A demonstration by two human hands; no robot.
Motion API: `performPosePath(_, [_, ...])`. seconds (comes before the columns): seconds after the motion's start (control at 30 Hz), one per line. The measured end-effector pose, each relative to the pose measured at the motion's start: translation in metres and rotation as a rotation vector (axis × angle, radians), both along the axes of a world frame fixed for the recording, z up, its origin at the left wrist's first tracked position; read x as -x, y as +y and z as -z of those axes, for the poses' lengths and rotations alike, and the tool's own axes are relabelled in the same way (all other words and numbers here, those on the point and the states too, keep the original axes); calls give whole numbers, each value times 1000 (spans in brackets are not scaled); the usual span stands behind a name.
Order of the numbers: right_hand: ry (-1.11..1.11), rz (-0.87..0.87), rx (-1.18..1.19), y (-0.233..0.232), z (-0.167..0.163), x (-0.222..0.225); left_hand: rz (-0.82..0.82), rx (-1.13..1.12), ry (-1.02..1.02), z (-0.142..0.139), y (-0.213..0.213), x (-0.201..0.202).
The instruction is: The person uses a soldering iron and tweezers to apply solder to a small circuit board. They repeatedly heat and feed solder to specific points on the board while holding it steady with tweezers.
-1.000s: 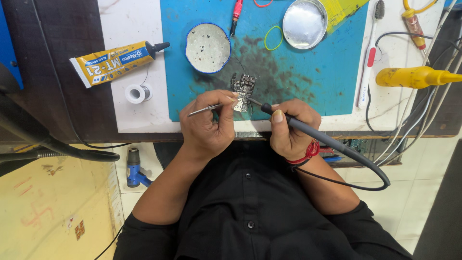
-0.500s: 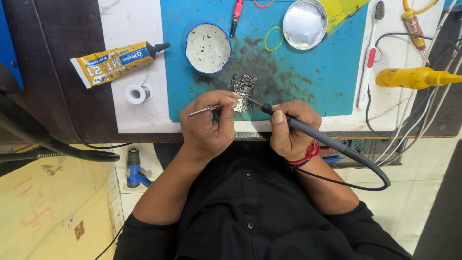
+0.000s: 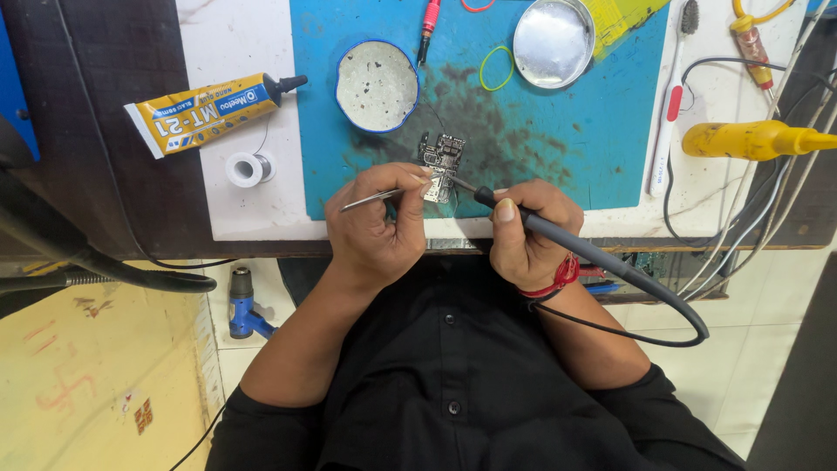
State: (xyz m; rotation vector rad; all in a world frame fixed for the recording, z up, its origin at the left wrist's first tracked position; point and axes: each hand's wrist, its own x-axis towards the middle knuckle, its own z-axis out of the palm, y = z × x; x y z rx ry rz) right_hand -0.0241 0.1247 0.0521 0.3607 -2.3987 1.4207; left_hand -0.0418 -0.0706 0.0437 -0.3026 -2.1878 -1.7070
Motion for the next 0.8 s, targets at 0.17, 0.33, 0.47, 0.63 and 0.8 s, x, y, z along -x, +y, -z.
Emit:
performPosePath(0.17, [44,-16,-32,2,0,1,1,8,2,0,-1,0])
performPosePath(0.33, [52,-14,-40,2,1,1,4,3,5,1,-1,0])
performPosePath(0.47, [48,-15,-45,2,1,1,3,6,0,1,-1,0])
performPosePath(0.63, [60,-9,-20,2,4,1,-4,10,0,2,0,0])
performPosePath(0.8, [30,-10,-22,3,4,0,-2,12,1,3,0,0])
